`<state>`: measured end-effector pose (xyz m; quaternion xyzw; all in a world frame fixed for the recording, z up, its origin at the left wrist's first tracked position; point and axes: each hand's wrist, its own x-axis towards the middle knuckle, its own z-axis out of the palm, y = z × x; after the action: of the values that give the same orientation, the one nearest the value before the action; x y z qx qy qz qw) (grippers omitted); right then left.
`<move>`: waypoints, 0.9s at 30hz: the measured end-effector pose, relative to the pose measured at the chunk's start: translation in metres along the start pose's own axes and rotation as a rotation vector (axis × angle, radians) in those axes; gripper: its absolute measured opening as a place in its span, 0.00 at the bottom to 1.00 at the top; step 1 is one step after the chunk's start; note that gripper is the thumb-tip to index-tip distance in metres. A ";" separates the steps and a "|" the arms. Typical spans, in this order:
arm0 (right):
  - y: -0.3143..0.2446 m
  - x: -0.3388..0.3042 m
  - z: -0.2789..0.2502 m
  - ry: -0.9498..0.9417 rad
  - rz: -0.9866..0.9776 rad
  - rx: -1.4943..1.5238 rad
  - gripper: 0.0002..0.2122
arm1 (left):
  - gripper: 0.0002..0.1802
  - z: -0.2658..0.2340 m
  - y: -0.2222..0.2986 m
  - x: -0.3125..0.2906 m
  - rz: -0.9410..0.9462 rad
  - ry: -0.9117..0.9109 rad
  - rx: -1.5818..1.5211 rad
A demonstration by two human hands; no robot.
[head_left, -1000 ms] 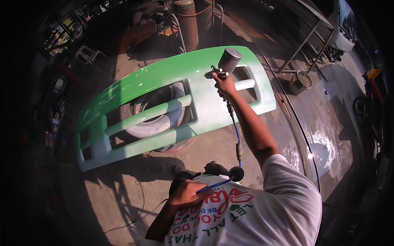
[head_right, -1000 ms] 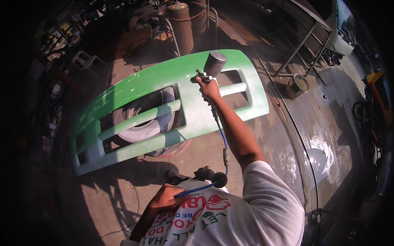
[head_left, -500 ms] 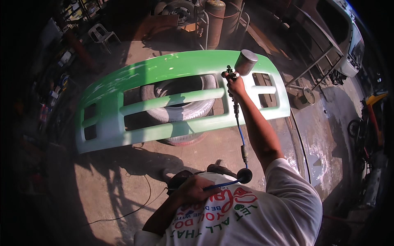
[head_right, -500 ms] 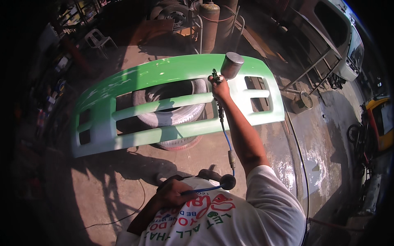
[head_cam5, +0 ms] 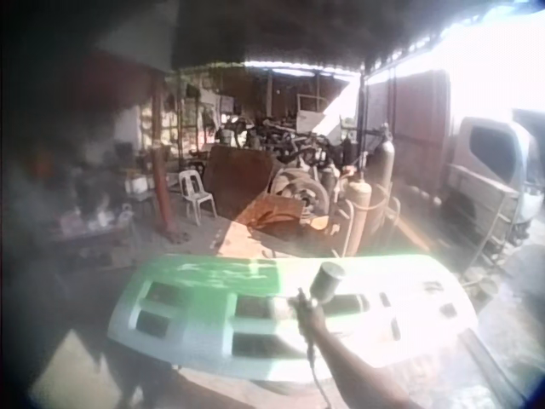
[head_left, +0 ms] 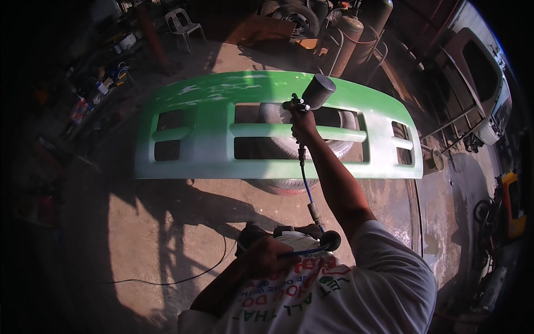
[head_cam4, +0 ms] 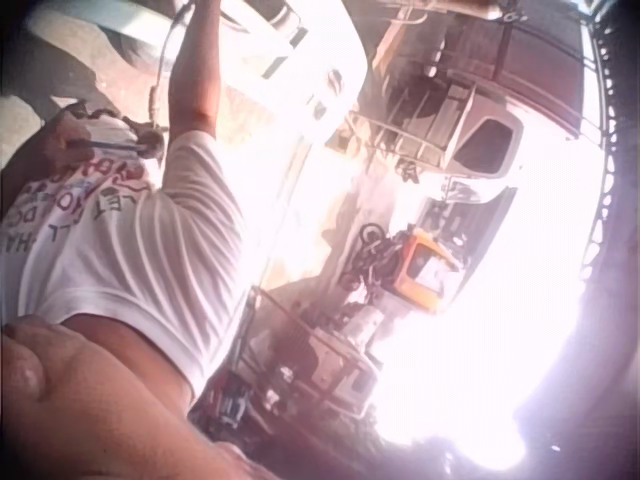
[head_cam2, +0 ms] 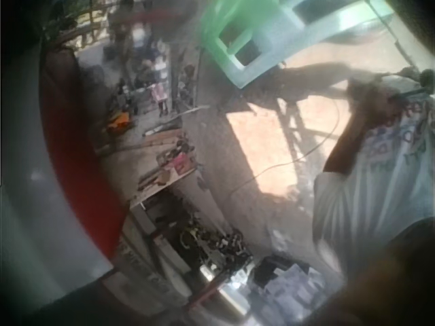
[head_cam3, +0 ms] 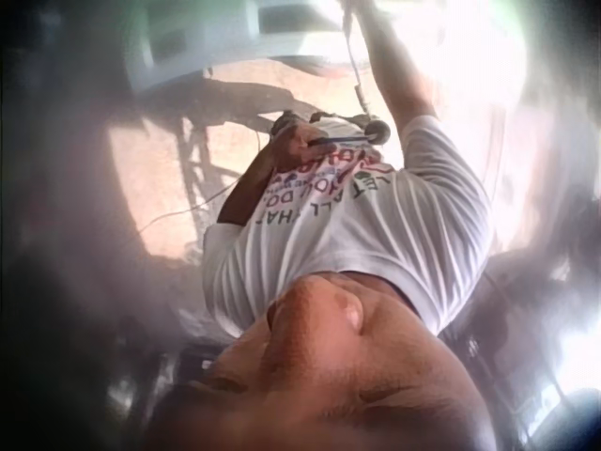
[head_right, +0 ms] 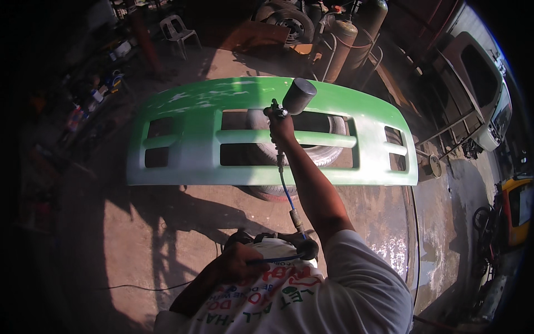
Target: The person pours paint into a spray gun cup, walks to a green car bumper resting on tires, and spray-paints it white. The person moves around the bumper to cover multiple areas with even strokes.
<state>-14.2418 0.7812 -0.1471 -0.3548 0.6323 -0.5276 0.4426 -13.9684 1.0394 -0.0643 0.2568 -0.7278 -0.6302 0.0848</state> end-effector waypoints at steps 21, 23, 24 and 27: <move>-0.052 -0.027 -0.117 0.147 0.239 -0.266 0.12 | 0.14 -0.056 -0.036 -0.037 0.034 -0.162 -0.172; -0.049 -0.027 -0.159 0.260 0.198 -0.315 0.12 | 0.14 -0.056 -0.044 -0.030 0.172 -0.172 -0.086; -0.053 -0.028 -0.172 0.288 0.214 -0.356 0.13 | 0.14 -0.057 -0.046 -0.028 0.233 -0.166 -0.040; -0.060 -0.037 -0.211 0.483 0.237 -0.357 0.12 | 0.14 -0.060 -0.046 -0.026 0.132 -0.229 -0.067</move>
<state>-14.4270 0.8784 -0.0705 -0.2150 0.8387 -0.4221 0.2688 -13.9069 0.9956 -0.0918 0.1315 -0.7267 -0.6723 0.0509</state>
